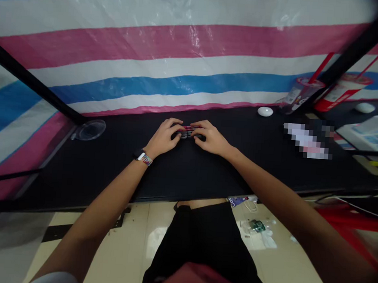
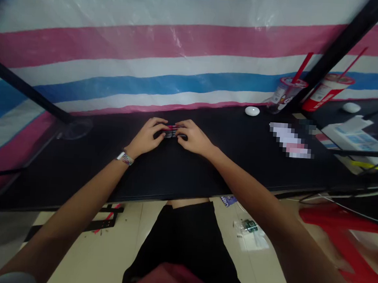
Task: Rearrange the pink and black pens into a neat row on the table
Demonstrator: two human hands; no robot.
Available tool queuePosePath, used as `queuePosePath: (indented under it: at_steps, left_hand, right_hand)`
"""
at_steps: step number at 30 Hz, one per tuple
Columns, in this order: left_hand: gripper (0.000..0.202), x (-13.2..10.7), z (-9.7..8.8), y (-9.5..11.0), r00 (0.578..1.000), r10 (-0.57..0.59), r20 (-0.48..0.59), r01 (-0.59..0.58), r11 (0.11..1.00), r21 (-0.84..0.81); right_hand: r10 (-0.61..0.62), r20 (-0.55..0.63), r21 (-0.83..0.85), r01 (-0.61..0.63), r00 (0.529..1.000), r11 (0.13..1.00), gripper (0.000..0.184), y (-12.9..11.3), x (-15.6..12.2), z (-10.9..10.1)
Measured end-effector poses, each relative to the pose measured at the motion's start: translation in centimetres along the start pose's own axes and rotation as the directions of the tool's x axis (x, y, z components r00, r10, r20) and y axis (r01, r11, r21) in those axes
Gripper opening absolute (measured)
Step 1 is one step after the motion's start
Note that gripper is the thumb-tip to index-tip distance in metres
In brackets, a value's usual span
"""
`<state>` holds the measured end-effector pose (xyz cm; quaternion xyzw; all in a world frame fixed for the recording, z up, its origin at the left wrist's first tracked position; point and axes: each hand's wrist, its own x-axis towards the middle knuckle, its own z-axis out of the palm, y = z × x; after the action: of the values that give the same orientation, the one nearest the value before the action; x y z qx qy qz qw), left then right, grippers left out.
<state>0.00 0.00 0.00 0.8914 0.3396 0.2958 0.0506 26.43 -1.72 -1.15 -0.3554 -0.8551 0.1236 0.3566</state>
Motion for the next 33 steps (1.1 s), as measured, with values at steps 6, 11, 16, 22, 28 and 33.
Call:
queuePosePath:
  at_steps: [6,11,16,22,28,33]
  left_hand:
    - [0.025,0.1,-0.1,0.5,0.999,0.002,0.033,-0.002,1.000,0.006]
    - [0.024,0.1,-0.2,0.7,0.999,0.009,0.035,-0.009,1.000,-0.004]
    - [0.022,0.1,-0.4,0.9,0.999,0.015,0.034,-0.014,1.000,-0.020]
    - [0.026,0.2,-0.4,1.3,1.000,0.017,-0.011,-0.016,1.000,0.018]
    - [0.025,0.3,-0.2,1.4,0.996,-0.047,-0.080,0.049,0.999,0.020]
    - [0.021,0.4,-0.5,1.3,0.981,-0.094,-0.169,0.098,0.995,0.015]
  right_hand:
    - [-0.043,0.042,0.024,0.042,0.998,0.999,0.017,-0.1,0.1,0.1]
    - [-0.050,0.041,-0.027,0.051,0.998,0.998,0.024,0.2,0.1,0.2]
    - [-0.034,0.057,-0.038,0.036,0.998,0.999,0.016,0.4,0.2,0.2]
    - [-0.025,-0.052,0.027,0.026,0.998,0.999,0.016,-0.4,0.4,-0.3]
    - [0.149,-0.075,0.058,-0.145,0.986,0.988,0.017,-1.0,0.5,-1.0]
    - [0.359,-0.137,0.388,-0.283,0.923,0.877,0.018,-0.5,0.9,-1.3]
